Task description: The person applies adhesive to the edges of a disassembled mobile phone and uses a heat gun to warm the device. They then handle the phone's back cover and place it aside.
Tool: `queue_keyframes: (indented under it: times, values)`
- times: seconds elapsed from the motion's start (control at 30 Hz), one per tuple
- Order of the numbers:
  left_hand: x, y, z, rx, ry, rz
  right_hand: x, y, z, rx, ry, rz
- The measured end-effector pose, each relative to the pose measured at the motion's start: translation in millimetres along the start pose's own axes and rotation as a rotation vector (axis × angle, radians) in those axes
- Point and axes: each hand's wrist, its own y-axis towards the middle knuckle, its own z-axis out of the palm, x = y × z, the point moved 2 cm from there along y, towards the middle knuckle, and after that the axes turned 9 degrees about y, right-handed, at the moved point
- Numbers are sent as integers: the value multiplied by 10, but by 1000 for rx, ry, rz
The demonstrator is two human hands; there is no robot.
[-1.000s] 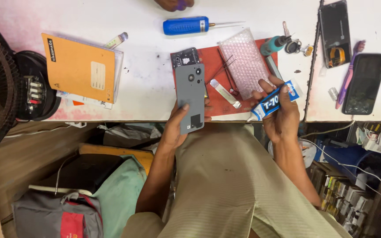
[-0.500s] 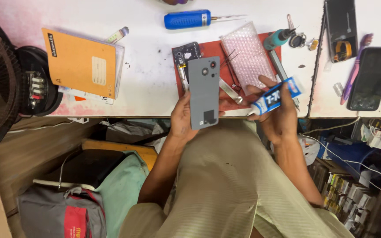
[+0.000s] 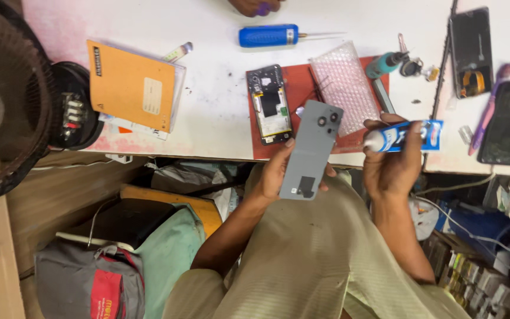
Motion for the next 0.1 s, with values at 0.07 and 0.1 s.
queue_keyframes:
  times: [0.07,0.1]
  values:
    - [-28,-16,40,11,42,-10,13,-4,19,-18,-26,51]
    - [-34,-19,62,20,60,-22,23,-16,16,-32,-40,71]
